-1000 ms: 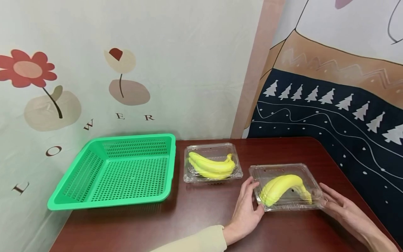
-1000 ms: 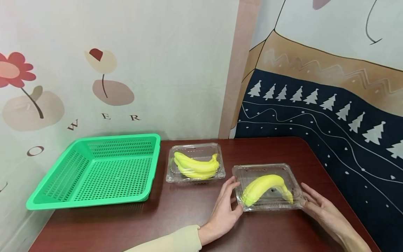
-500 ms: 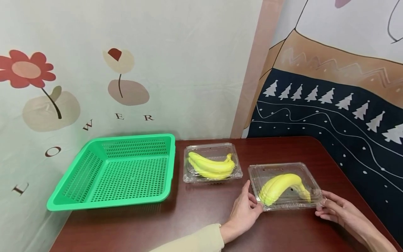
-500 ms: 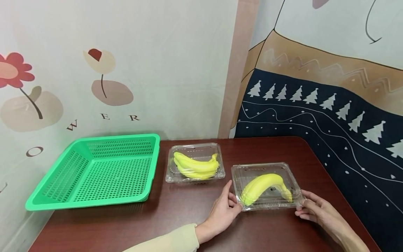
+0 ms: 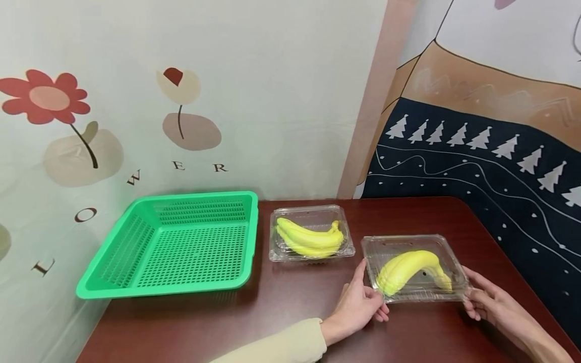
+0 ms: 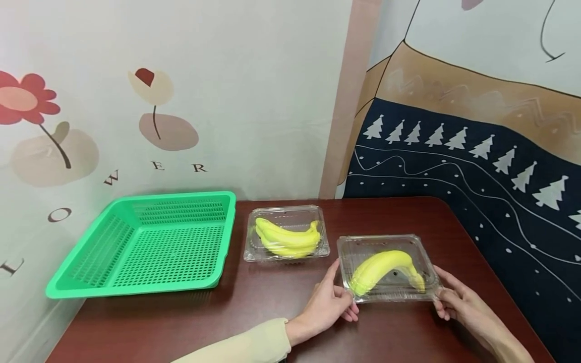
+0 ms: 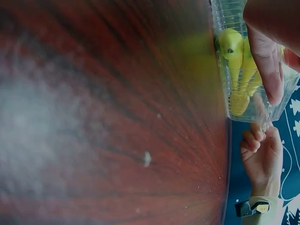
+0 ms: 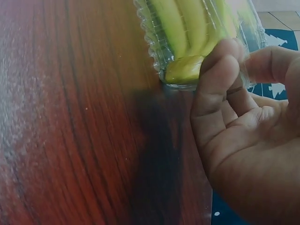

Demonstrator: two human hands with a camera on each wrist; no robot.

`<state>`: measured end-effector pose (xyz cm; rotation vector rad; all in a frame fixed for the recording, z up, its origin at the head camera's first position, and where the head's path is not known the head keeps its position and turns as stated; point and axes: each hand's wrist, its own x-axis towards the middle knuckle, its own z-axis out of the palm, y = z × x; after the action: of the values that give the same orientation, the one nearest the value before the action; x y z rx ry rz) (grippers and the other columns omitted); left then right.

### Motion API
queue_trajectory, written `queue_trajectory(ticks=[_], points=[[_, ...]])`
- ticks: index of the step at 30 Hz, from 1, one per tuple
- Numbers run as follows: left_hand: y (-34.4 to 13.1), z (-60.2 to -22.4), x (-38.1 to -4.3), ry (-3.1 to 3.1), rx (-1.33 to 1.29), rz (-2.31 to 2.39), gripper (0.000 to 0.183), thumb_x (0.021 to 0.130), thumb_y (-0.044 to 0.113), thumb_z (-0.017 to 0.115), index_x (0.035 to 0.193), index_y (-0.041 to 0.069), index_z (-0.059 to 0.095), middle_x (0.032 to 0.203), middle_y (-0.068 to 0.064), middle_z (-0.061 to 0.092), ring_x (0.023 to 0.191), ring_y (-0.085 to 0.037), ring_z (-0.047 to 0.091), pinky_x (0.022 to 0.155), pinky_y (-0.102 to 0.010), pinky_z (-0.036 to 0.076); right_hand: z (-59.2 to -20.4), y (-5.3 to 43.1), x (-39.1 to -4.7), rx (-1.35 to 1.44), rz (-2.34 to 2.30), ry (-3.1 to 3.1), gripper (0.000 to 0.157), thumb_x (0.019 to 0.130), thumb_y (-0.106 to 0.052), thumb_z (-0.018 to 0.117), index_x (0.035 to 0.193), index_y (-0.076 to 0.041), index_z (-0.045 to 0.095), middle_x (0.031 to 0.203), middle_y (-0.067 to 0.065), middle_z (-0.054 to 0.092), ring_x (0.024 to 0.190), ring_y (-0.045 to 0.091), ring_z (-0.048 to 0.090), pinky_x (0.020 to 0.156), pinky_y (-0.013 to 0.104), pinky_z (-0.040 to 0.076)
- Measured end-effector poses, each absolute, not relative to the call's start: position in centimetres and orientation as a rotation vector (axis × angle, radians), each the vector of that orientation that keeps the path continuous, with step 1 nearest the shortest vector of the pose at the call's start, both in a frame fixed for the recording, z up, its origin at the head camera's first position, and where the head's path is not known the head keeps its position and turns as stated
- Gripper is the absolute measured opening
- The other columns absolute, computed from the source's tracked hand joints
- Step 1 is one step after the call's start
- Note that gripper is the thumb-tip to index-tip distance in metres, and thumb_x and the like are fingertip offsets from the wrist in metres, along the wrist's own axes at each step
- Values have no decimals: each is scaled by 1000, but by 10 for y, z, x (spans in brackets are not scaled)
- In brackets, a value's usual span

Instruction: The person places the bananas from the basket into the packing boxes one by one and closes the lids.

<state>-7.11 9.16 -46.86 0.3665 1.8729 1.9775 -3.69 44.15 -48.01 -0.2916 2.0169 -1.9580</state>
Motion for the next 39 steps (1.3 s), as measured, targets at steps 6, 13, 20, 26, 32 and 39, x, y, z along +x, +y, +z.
queue_trajectory(ticks=[6, 13, 20, 26, 32, 39], points=[[96, -467, -70, 1939, 325, 1955, 92, 87, -10, 62, 165, 6, 17, 62, -3, 68, 49, -10, 66, 51, -29, 59, -483, 443, -34, -302, -1963, 2070, 59, 110, 4, 32, 148, -40, 43, 89, 1, 60, 75, 13, 60, 59, 37, 47], [103, -465, -67, 2014, 276, 1929, 94, 83, -11, 66, 163, 10, 22, 58, 2, 65, 44, -8, 63, 48, -30, 58, -481, 439, -31, -236, -1989, 2206, 58, 108, 6, 39, 143, -40, 48, 81, 4, 60, 67, 15, 58, 54, 39, 42], [106, -463, -68, 2055, 245, 1910, 94, 81, -13, 65, 163, 10, 24, 54, 3, 64, 41, -8, 62, 46, -31, 57, -482, 436, -30, -160, -2017, 2265, 60, 107, 7, 43, 137, -44, 54, 80, 5, 63, 65, 12, 59, 51, 35, 44], [104, -462, -71, 2055, 229, 1913, 96, 81, -14, 67, 163, 11, 24, 54, 1, 64, 42, -10, 62, 45, -31, 57, -480, 434, -34, -202, -1990, 2271, 62, 106, 7, 42, 137, -45, 55, 79, 1, 63, 65, 9, 60, 50, 35, 45], [103, -463, -71, 2050, 224, 1912, 95, 82, -12, 66, 163, 12, 23, 55, 2, 64, 42, -8, 62, 46, -30, 57, -480, 432, -37, -77, -1886, 2324, 59, 108, 2, 43, 136, -49, 50, 79, 4, 61, 65, 12, 58, 52, 33, 47], [95, -467, -72, 1973, 320, 1929, 92, 90, -3, 62, 166, 7, 12, 62, 0, 69, 47, -9, 65, 50, -31, 59, -476, 431, -40, 64, -1783, 2334, 57, 109, -4, 40, 132, -56, 44, 83, 9, 62, 69, 16, 60, 58, 31, 52]])
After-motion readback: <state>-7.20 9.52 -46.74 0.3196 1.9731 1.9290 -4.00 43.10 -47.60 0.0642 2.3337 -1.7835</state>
